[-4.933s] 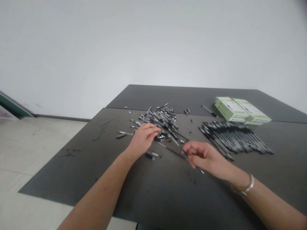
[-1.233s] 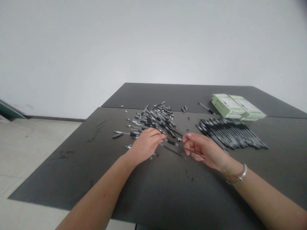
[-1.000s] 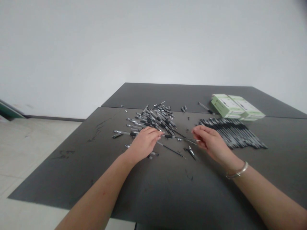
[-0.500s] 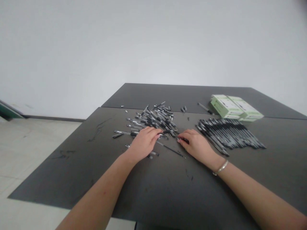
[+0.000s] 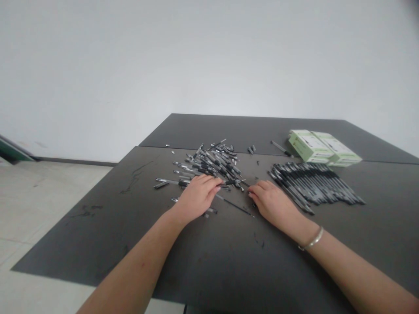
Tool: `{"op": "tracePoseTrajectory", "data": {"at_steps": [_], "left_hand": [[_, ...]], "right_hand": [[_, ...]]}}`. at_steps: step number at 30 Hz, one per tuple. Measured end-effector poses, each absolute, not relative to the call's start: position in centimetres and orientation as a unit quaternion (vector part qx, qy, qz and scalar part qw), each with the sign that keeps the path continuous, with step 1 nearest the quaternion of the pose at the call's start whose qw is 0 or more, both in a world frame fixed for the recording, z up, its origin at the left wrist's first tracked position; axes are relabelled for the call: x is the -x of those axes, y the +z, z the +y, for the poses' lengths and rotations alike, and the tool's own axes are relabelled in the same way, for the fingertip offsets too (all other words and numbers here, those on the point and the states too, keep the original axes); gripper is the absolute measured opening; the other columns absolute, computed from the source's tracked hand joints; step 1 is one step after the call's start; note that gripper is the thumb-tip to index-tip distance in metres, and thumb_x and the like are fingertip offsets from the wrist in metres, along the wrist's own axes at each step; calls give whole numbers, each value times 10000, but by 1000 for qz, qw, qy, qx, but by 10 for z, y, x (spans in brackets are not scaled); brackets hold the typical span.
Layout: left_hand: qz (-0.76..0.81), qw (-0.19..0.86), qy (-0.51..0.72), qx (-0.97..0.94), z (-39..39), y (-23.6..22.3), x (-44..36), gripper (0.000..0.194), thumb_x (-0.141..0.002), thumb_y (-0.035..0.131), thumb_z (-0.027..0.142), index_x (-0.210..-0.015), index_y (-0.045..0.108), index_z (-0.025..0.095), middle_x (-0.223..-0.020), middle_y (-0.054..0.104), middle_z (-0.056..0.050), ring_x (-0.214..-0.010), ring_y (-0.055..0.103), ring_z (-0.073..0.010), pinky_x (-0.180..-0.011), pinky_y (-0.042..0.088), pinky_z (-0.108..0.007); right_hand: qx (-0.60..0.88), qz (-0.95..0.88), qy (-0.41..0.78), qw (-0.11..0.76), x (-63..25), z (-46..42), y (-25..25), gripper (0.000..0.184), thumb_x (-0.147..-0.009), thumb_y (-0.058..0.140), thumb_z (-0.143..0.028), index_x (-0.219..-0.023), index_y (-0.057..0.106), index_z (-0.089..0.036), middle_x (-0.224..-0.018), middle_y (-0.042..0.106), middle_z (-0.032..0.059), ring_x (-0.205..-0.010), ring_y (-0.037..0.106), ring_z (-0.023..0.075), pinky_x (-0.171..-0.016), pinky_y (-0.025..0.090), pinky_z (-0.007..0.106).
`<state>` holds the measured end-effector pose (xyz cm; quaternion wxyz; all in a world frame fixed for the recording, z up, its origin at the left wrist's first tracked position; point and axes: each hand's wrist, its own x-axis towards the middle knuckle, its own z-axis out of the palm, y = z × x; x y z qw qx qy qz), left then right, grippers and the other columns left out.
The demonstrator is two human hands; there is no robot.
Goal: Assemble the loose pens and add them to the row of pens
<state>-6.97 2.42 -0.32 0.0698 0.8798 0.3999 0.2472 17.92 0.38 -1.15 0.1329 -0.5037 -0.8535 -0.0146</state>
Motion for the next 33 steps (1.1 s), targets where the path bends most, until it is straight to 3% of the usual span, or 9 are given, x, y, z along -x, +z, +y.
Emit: {"op": "tracePoseTrajectory", "data": {"at_steps": [10,16,21,28,33], "left_hand": [[390,83,230,-888,23,-1,69,253,-940,435,230,-1107,612,160,-1005,666,-85,-957,573,-203,-857,443,-365],[376,88,231,-893,22,-1,69,265,-950,416,248,-1108,609,161,-995,660,-87,-942,573,-203,-855,438,-368],[363,98,239,-895,21,-1,68,263,-947,420,243,-1113,610,168,-979,661,-82,-929,577,-198,-846,439,-361],[359,106,241,-896,20,1,68,263,-944,423,240,-1112,614,173,-975,662,-82,-925,574,-200,-840,438,-363],[361,107,233,-897,20,1,68,267,-945,420,236,-1120,611,172,-983,662,-80,-929,574,-198,-852,434,-367]], "right_hand": [[530,-814,107,210,-181,1,-9,176,-927,424,-181,-911,597,-155,-907,614,104,-828,591,218,-779,444,341],[545,-693,318,349,-180,-2,2,168,-881,545,-353,-846,592,-195,-682,579,0,-615,525,151,-587,407,270],[493,-578,467,454,-176,-4,10,248,-827,623,-432,-808,578,-190,-663,602,-4,-578,530,118,-565,428,243],[463,-572,477,481,-171,-9,14,230,-815,656,-411,-834,575,-196,-730,680,25,-615,611,127,-561,493,244],[470,-580,444,495,-171,-10,10,253,-812,670,-378,-963,655,-175,-797,726,70,-680,664,156,-631,555,294]]}}
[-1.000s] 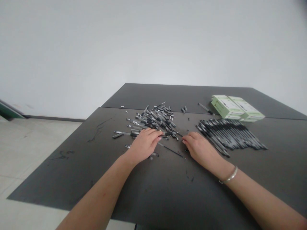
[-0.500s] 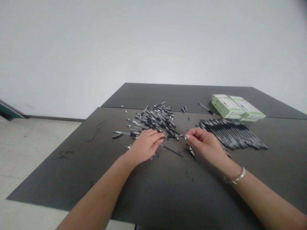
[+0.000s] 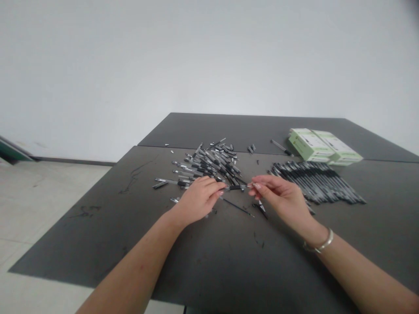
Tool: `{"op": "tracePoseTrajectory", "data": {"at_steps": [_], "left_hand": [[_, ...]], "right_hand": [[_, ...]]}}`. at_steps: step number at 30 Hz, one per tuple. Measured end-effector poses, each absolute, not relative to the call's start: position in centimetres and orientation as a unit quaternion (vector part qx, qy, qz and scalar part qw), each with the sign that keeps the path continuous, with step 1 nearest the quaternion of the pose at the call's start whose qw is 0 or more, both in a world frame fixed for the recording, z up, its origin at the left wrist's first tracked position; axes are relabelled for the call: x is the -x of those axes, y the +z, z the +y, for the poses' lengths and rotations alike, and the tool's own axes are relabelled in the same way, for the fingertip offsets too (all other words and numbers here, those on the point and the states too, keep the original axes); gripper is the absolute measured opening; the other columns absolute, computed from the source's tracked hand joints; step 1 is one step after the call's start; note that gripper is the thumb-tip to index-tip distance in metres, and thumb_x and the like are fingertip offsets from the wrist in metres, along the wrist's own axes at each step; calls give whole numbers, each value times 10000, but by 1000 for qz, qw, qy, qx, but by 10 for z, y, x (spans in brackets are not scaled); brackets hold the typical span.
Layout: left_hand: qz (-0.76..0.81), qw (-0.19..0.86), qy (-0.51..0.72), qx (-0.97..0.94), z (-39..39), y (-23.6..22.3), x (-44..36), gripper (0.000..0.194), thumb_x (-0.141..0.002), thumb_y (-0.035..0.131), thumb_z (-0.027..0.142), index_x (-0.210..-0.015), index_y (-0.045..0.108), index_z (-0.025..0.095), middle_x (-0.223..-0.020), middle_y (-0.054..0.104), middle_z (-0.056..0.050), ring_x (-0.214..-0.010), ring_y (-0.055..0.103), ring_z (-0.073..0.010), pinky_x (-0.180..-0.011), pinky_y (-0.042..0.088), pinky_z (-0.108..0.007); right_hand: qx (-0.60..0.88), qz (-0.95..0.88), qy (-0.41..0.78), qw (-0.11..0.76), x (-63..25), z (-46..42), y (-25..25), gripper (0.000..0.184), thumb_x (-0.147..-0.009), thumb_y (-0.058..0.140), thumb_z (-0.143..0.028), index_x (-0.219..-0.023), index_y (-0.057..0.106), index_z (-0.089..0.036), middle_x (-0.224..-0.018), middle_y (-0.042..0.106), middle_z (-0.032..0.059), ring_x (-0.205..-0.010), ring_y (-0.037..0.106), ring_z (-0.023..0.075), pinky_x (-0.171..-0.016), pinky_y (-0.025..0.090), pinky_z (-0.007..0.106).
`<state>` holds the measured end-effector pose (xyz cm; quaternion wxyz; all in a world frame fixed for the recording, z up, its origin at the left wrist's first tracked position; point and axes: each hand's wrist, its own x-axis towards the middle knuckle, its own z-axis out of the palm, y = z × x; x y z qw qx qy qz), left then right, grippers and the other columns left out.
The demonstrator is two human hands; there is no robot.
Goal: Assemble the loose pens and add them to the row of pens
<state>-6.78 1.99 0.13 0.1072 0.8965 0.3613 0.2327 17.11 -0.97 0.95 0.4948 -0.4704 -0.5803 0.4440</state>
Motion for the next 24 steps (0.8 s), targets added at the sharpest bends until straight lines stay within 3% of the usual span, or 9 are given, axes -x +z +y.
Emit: {"op": "tracePoseTrajectory", "data": {"at_steps": [10,24], "left_hand": [[361,104,238,-896,19,2,67,259,-939,430,237,-1103,621,178,-979,673,-81,-929,585,-199,-855,437,-372],[358,107,230,-899,19,2,67,247,-937,435,221,-1098,618,178,-968,667,-74,-924,578,-197,-844,430,-359]], "right_hand": [[471,-589,428,498,-168,-14,11,228,-779,706,-360,-923,708,-184,-791,747,75,-685,696,191,-658,587,346],[495,-629,367,475,-173,-15,5,179,-832,650,-332,-955,681,-204,-772,725,49,-644,659,164,-599,554,289]]}}
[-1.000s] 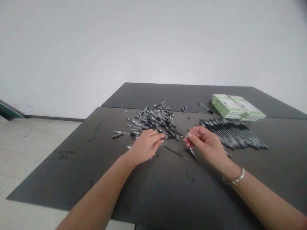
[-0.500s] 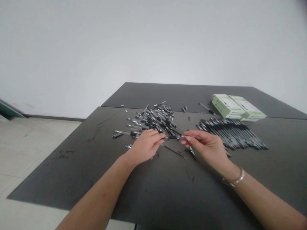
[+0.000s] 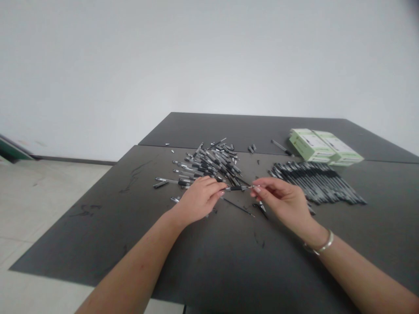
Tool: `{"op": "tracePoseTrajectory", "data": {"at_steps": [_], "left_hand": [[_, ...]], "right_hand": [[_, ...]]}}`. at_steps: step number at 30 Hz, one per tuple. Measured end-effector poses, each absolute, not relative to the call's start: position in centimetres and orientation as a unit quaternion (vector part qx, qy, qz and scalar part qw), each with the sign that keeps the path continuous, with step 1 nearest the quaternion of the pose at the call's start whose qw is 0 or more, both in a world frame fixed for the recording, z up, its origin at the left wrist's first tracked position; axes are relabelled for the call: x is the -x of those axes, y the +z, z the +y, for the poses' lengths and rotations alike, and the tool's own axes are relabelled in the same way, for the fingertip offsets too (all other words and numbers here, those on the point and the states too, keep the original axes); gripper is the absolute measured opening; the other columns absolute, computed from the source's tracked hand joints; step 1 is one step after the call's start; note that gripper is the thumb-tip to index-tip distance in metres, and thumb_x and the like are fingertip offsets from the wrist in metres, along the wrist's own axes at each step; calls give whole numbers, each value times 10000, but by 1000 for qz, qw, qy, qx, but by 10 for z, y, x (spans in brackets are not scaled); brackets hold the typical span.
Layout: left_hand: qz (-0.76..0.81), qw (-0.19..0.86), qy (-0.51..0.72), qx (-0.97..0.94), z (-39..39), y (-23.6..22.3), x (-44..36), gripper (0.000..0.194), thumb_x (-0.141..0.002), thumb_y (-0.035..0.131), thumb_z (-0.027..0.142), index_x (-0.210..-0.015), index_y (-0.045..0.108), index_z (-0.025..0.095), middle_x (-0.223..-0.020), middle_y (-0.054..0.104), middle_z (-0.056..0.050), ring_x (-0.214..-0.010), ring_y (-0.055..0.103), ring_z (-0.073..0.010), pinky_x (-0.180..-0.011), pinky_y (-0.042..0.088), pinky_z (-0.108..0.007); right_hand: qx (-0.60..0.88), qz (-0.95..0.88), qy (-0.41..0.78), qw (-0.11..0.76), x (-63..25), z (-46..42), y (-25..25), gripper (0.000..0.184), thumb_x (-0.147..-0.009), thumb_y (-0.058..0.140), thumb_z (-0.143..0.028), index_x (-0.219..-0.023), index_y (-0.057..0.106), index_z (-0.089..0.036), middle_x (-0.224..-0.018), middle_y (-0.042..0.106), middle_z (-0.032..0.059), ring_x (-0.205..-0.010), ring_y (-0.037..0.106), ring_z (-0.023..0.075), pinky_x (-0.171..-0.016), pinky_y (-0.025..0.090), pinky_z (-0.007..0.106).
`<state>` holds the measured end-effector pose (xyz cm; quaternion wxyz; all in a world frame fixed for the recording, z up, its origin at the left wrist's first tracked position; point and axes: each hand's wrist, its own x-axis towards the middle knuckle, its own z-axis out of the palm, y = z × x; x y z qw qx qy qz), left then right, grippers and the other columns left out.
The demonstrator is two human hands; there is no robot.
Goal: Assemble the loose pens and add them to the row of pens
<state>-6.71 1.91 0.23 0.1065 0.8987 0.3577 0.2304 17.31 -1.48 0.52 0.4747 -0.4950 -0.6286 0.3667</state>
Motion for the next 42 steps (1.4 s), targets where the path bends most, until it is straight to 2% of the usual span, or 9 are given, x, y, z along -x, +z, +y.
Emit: {"op": "tracePoseTrajectory", "data": {"at_steps": [19,25,31,37,42], "left_hand": [[342,109,231,-904,19,1,66,257,-941,430,225,-1105,619,170,-958,666,-79,-921,572,-198,-847,425,-364],[331,111,237,-906,18,2,64,248,-934,443,196,-1103,618,147,-948,665,-77,-898,559,-190,-827,437,-349],[318,94,243,-911,19,2,64,251,-926,453,172,-1099,629,131,-891,649,-79,-856,549,-186,-787,452,-337],[317,104,245,-911,18,0,64,257,-926,453,170,-1110,630,140,-934,656,-82,-888,551,-188,-813,455,-342],[316,102,246,-910,19,-1,65,253,-925,459,171,-1105,633,135,-927,655,-81,-882,553,-182,-812,457,-335]], "right_hand": [[495,-704,258,439,-174,-14,-1,143,-812,652,-281,-918,703,-199,-829,718,27,-692,649,143,-651,530,252],[510,-721,238,405,-173,-15,3,153,-828,637,-306,-900,716,-197,-807,724,31,-675,648,151,-641,505,257],[524,-730,233,372,-171,-15,4,159,-842,616,-319,-853,709,-191,-699,692,16,-606,618,142,-586,459,242],[523,-764,221,308,-170,-14,6,328,-923,483,-383,-718,638,-179,-574,606,1,-530,547,128,-526,386,240],[509,-775,243,286,-170,-14,6,385,-955,411,-389,-681,584,-181,-601,602,6,-548,551,126,-549,395,240]]}}
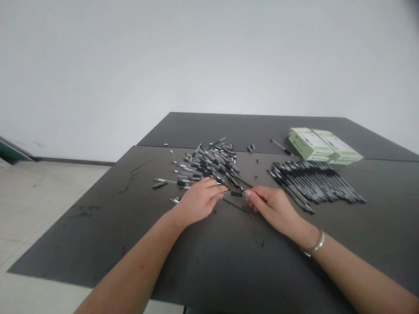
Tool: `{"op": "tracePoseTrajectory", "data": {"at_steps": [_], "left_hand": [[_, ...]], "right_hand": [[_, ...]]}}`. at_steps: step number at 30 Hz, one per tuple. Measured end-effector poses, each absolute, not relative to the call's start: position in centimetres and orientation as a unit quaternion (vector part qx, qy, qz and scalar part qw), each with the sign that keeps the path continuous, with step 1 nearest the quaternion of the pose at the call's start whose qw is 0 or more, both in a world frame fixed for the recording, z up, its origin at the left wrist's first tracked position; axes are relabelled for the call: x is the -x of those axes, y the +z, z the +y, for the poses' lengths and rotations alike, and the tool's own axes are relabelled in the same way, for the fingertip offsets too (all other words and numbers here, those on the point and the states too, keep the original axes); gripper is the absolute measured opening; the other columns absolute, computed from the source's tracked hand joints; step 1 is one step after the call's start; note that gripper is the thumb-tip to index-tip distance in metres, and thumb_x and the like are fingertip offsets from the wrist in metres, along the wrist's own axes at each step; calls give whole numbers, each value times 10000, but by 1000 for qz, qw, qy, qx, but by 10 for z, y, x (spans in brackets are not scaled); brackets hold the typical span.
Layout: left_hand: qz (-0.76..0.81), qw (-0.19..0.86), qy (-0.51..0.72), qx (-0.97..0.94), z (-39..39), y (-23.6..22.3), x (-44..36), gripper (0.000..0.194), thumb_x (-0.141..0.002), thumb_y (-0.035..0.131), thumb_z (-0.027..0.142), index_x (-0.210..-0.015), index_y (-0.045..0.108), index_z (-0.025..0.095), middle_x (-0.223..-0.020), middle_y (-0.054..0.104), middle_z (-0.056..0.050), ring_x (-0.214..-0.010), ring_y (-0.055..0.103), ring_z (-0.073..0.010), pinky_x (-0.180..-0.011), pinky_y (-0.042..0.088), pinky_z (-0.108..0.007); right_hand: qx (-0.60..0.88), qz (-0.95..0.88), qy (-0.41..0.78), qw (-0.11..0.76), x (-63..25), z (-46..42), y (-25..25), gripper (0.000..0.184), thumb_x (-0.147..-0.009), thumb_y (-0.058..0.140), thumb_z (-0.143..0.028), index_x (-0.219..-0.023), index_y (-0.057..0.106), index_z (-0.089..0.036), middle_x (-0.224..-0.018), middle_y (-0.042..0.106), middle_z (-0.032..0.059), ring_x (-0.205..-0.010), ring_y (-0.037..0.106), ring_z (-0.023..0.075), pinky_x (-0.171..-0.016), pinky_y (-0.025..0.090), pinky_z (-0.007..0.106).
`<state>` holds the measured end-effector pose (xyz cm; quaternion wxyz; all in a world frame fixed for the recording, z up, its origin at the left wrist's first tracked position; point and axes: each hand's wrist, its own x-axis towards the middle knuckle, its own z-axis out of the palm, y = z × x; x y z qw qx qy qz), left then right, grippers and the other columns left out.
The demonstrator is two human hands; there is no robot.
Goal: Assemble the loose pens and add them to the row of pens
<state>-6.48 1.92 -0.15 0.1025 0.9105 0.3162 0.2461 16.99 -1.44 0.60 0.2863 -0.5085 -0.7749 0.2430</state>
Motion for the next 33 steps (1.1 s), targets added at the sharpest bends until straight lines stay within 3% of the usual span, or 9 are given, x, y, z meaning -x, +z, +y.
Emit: {"op": "tracePoseTrajectory", "data": {"at_steps": [6,11,19,21,26,33], "left_hand": [[333,108,250,-903,19,-2,66,251,-919,463,162,-1104,632,144,-944,651,-81,-899,563,-186,-820,454,-330],[331,109,250,-903,19,-2,65,262,-920,458,168,-1110,636,143,-945,653,-88,-888,562,-189,-808,464,-338],[326,115,249,-905,18,-1,64,267,-917,457,160,-1109,642,152,-926,649,-84,-905,566,-189,-823,474,-348],[327,117,251,-904,18,-1,65,265,-918,459,164,-1108,643,158,-926,649,-82,-902,568,-186,-820,476,-344],[328,120,244,-905,18,-1,65,265,-917,461,157,-1114,638,149,-942,652,-80,-906,562,-185,-817,470,-332],[324,119,247,-906,18,-2,65,267,-923,453,160,-1115,637,145,-917,644,-77,-902,559,-185,-819,464,-334]], "right_hand": [[500,-753,288,316,-171,-17,6,159,-896,520,-305,-987,584,-192,-739,644,3,-626,587,130,-577,442,223],[513,-757,254,315,-170,-17,7,139,-887,532,-304,-896,610,-189,-714,644,3,-625,584,132,-600,437,232],[508,-780,259,259,-167,-16,8,427,-966,377,-378,-647,580,-181,-570,612,4,-520,571,128,-551,401,244],[503,-781,263,260,-168,-16,8,416,-968,374,-375,-671,590,-181,-580,617,4,-529,574,128,-559,405,244],[500,-779,264,274,-170,-18,8,176,-907,497,-331,-936,592,-186,-718,652,9,-595,580,138,-546,405,238],[495,-790,253,259,-168,-18,11,280,-942,433,-335,-782,607,-185,-640,614,-2,-575,562,132,-569,394,243]]}}
